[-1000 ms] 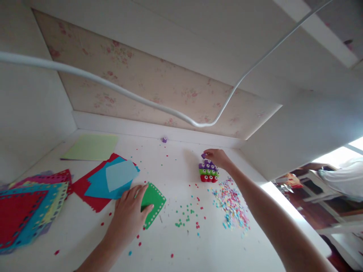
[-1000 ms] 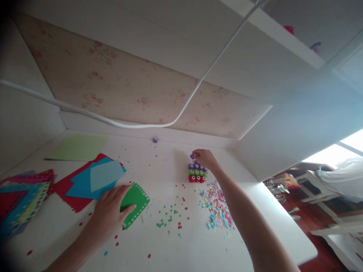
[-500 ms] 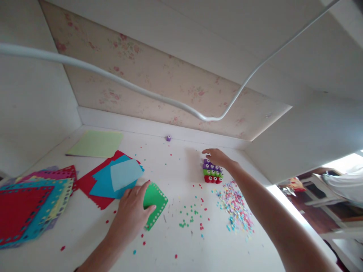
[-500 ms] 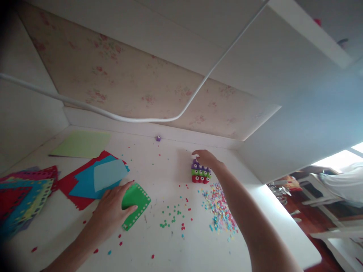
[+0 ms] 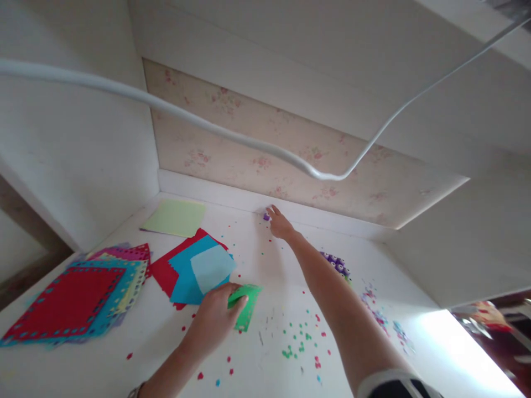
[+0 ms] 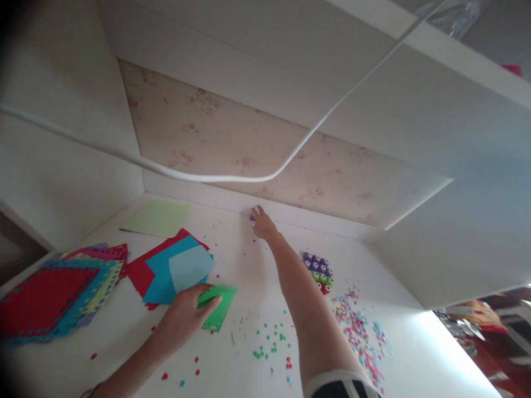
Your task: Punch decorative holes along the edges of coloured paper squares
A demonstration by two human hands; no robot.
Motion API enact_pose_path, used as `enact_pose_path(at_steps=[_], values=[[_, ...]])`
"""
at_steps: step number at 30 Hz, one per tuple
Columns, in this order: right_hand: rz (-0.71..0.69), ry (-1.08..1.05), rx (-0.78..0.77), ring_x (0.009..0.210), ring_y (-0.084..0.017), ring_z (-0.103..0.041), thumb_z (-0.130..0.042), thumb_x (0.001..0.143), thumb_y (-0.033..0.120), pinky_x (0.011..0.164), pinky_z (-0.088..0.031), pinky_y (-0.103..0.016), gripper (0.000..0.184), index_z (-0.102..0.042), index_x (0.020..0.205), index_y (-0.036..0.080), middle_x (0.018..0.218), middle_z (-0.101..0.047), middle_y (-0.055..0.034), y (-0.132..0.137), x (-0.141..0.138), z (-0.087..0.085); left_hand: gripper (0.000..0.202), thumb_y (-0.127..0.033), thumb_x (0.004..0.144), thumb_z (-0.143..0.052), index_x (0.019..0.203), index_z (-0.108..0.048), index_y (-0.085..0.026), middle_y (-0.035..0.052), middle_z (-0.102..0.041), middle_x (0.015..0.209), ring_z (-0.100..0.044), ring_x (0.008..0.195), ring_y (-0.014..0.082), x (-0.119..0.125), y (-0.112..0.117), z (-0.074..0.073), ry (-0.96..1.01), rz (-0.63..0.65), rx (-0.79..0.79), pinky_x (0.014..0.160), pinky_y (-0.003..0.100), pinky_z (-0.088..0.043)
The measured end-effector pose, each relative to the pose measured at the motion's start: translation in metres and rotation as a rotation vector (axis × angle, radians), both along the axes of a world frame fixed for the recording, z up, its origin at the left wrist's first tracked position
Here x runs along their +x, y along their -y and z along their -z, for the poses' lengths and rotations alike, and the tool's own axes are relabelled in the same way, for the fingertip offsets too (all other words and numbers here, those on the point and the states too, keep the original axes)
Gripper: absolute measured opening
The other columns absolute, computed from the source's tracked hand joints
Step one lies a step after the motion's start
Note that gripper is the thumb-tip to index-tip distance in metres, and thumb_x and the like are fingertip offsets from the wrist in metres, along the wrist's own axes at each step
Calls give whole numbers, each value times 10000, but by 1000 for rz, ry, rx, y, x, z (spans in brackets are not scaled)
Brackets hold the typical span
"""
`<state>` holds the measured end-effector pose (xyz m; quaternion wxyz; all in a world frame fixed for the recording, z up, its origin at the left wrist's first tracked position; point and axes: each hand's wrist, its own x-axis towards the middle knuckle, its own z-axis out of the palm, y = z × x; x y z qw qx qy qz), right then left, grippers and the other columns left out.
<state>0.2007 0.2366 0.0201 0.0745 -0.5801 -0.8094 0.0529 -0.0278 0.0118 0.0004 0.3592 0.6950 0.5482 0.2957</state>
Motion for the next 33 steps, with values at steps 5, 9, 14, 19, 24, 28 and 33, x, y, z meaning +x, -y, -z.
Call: enact_pose_path(at_steps=[5,9,14,19,24,28,33], values=[[39,-63,-18,1040,-222,-621,-581,957,332,876,-540,-428,302,-582,1225,192,1257,-590,-94,-13,3,9,256,-413,831,-585,887,-678,-182,50,-754,867,-686,835,247,0,-6,-4,393,-76,-220,749,313,-507],[86,-183,-62,1040,-224,-622,-591,951,328,887,-532,-432,288,-599,1197,178,1235,-603,-96,1,16,12,281,-414,784,-645,909,-691,-167,59,-764,888,-696,839,259,1,-6,-8,553,-113,-326,732,323,-525],[158,-463,-55,1098,-246,-620,-578,932,293,972,-468,-402,178,-651,1032,166,1162,-646,-131,72,22,16,284,-435,777,-655,887,-708,-178,59,-767,862,-696,809,244,1,-2,-15,556,-147,-328,717,316,-526],[182,-790,-96,958,-197,-696,-411,989,446,843,-555,-381,317,-521,1192,228,1167,-661,-103,184,5,34,284,-449,802,-626,892,-715,-194,41,-769,853,-692,796,234,5,3,-12,511,-117,-283,706,301,-519],[224,-1487,-320,1003,-194,-667,-728,831,364,968,-506,-407,283,-633,1079,266,1166,-668,-36,244,-11,36,291,-437,812,-613,934,-713,-193,45,-775,916,-700,877,261,9,7,-11,455,-77,-232,761,313,-523],[285,-1620,-364,991,-190,-658,-775,788,343,974,-499,-400,259,-689,1020,267,1111,-689,-23,251,-13,30,293,-442,809,-618,940,-717,-199,47,-777,926,-708,885,270,10,8,-12,411,-69,-201,778,316,-524],[298,-1648,-408,991,-183,-653,-769,794,364,968,-502,-376,241,-713,1009,270,1094,-702,-21,252,-12,28,296,-451,820,-610,937,-713,-200,44,-777,921,-709,880,266,10,8,-11,407,-64,-196,775,315,-526]])
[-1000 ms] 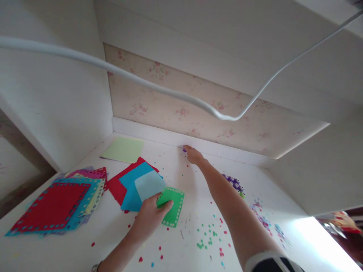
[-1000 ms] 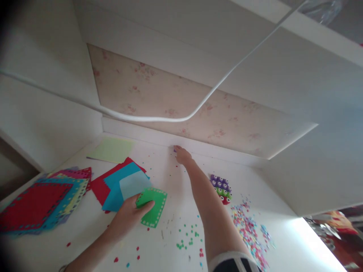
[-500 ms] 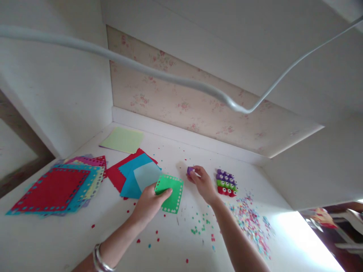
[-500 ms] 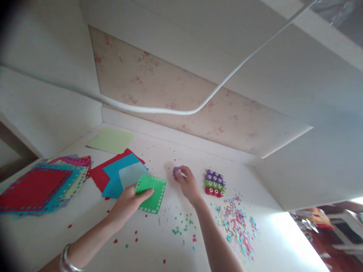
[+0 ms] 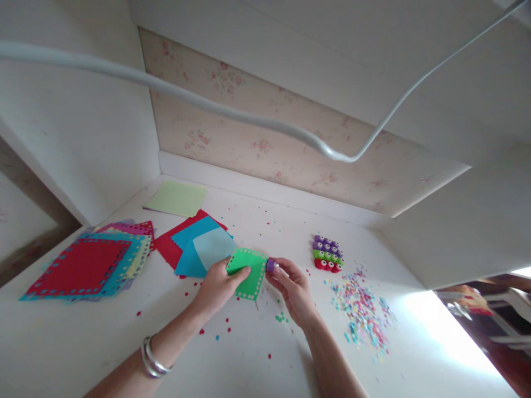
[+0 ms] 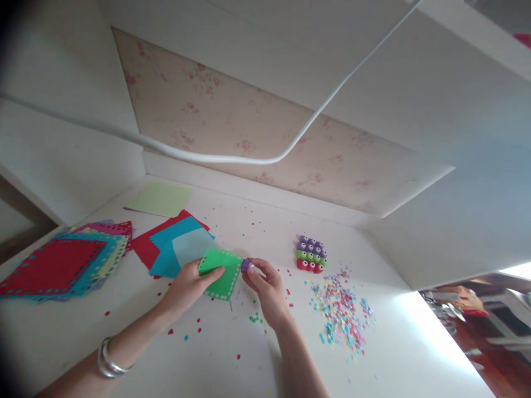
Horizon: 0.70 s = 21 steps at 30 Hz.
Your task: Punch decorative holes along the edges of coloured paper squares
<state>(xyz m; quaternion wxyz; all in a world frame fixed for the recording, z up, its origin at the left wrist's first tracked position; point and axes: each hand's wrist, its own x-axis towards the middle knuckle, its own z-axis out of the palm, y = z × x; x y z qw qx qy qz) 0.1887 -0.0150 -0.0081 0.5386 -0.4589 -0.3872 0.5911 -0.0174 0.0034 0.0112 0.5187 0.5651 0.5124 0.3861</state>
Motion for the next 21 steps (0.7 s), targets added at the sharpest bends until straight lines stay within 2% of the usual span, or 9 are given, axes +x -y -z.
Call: enact_pose_path(at_steps=[11,21], values=[[-19,15,-31,1008,-178,-653,-772,793,348,961,-501,-351,231,-715,999,263,1129,-699,-24,0,0,2,252,-425,847,-585,913,-708,-215,17,-765,884,-691,836,243,-1,1,-2,-66,9,62,770,298,-501],[-55,94,-12,989,-193,-651,-814,747,326,950,-476,-370,360,-697,1083,275,1092,-718,-24,1,4,4,221,-391,859,-602,938,-725,-225,13,-772,894,-699,821,220,3,3,2,-95,87,133,759,284,-491]])
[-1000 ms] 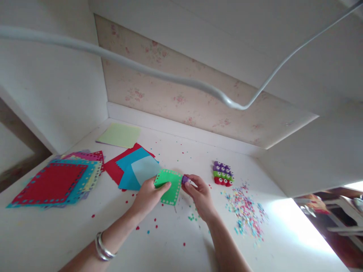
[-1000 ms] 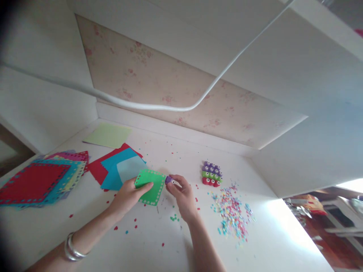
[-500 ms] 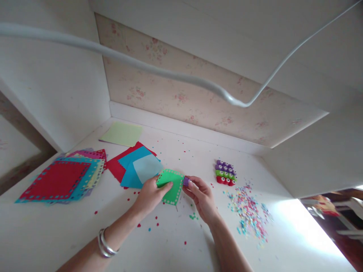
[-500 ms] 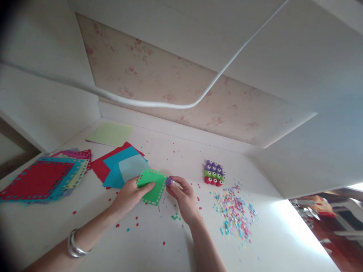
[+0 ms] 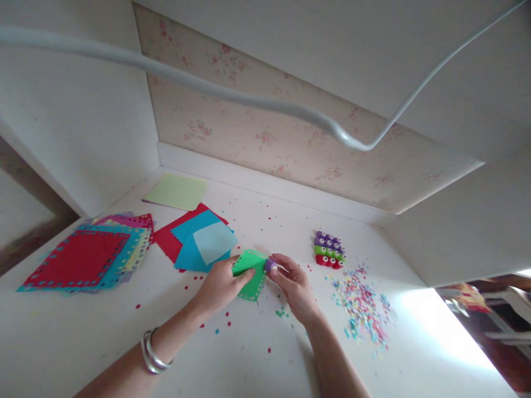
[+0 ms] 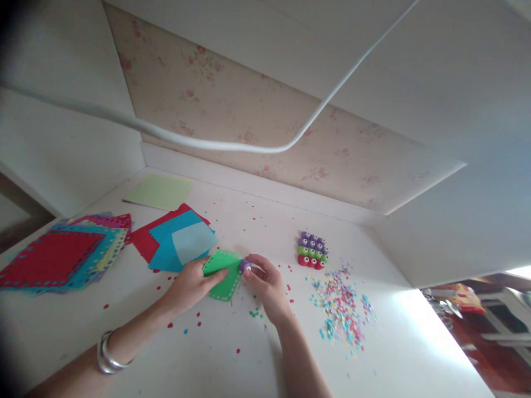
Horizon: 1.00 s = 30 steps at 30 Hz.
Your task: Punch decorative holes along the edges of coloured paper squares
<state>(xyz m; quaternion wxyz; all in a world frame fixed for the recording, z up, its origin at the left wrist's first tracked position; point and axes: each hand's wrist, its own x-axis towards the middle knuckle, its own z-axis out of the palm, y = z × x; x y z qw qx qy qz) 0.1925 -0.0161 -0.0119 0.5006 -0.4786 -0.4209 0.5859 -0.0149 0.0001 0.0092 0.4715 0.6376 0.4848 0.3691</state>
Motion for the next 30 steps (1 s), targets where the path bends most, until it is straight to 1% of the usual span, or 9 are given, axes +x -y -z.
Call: enact_pose_path(at_steps=[5,9,14,21,24,26,28,30], values=[[-18,-52,-57,972,-214,-660,-844,701,332,941,-477,-401,399,-719,1069,238,1036,-737,-51,0,0,-2,243,-417,854,-609,935,-726,-219,14,-777,877,-700,799,217,0,0,2,9,14,-22,724,277,-495],[-13,-80,-58,918,-205,-663,-871,659,280,875,-492,-371,424,-724,1055,242,986,-740,-43,1,1,-4,246,-426,855,-603,915,-720,-218,21,-775,878,-700,795,221,0,0,2,1,9,-26,717,273,-494],[-15,-107,-56,895,-188,-652,-859,671,267,862,-487,-347,367,-730,1014,248,962,-734,-28,2,1,-6,264,-420,853,-597,958,-721,-212,32,-772,906,-698,815,228,0,0,1,7,37,-31,719,276,-496],[11,-118,-54,845,-173,-643,-863,657,243,798,-485,-310,360,-736,994,247,917,-732,-10,2,1,-7,241,-410,844,-606,913,-718,-209,28,-769,870,-691,786,226,1,0,1,8,40,-39,700,276,-493],[4,-125,-51,847,-169,-642,-868,653,237,794,-484,-307,365,-739,994,251,922,-734,-9,2,0,-8,232,-408,845,-604,899,-714,-211,23,-767,850,-690,774,222,1,0,1,-3,43,-37,701,275,-492],[8,-126,-64,853,-172,-645,-878,639,236,803,-486,-314,409,-736,1022,256,933,-736,-12,2,0,-8,235,-418,849,-601,892,-709,-214,20,-766,843,-690,772,221,1,0,1,-11,47,-28,703,276,-491],[8,-117,-80,880,-181,-649,-879,638,245,830,-487,-330,445,-731,1057,251,964,-738,-24,2,1,-8,242,-430,849,-602,886,-709,-217,18,-764,839,-691,770,221,2,0,1,-16,39,-21,708,278,-492],[-10,-104,-85,911,-196,-650,-871,649,261,861,-485,-350,432,-732,1058,236,991,-738,-39,2,2,-8,253,-441,850,-598,893,-711,-219,20,-765,845,-693,779,223,2,0,2,-17,35,-23,718,281,-497]])
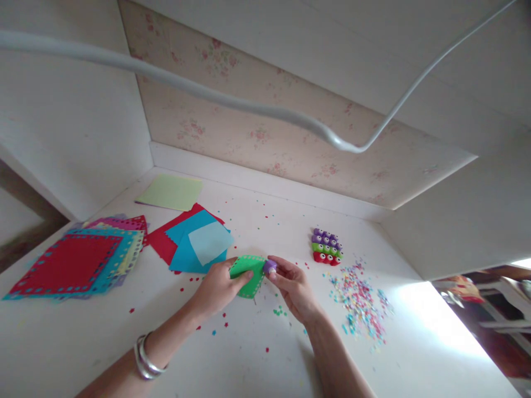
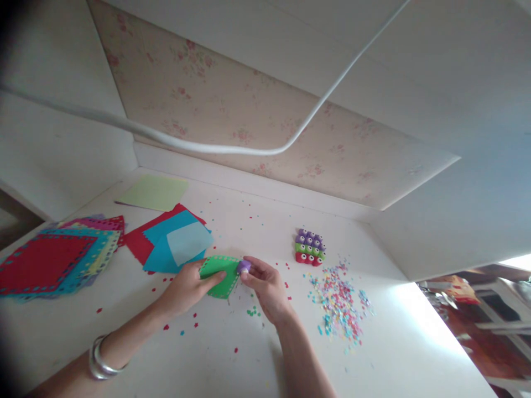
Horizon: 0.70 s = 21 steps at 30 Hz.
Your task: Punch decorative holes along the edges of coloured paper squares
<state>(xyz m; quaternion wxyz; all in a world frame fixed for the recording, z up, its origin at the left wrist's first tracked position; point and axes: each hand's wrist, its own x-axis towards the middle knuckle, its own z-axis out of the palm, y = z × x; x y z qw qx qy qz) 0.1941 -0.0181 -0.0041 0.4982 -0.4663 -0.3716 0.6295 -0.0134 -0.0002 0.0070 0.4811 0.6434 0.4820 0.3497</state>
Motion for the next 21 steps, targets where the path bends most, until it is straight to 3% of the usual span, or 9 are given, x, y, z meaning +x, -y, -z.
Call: enact_pose_path(at_steps=[9,15,21], values=[[-91,-55,-9,843,-156,-646,-833,715,262,832,-490,-307,313,-700,998,251,914,-714,3,2,-2,-7,263,-440,854,-590,927,-707,-217,33,-764,882,-691,811,234,0,0,0,-16,16,-9,751,304,-500],[-93,-40,-1,903,-172,-647,-824,732,282,866,-486,-315,355,-707,1064,237,982,-716,-24,3,-1,-5,185,-364,839,-615,903,-710,-219,20,-765,865,-693,788,219,0,0,2,-6,14,-9,720,285,-497],[-126,-60,-5,934,-188,-650,-810,748,279,902,-475,-332,316,-727,1050,232,1004,-724,-35,3,-2,-2,267,-370,847,-612,1035,-724,-218,29,-770,941,-699,852,222,0,0,2,30,40,-20,751,283,-508]])
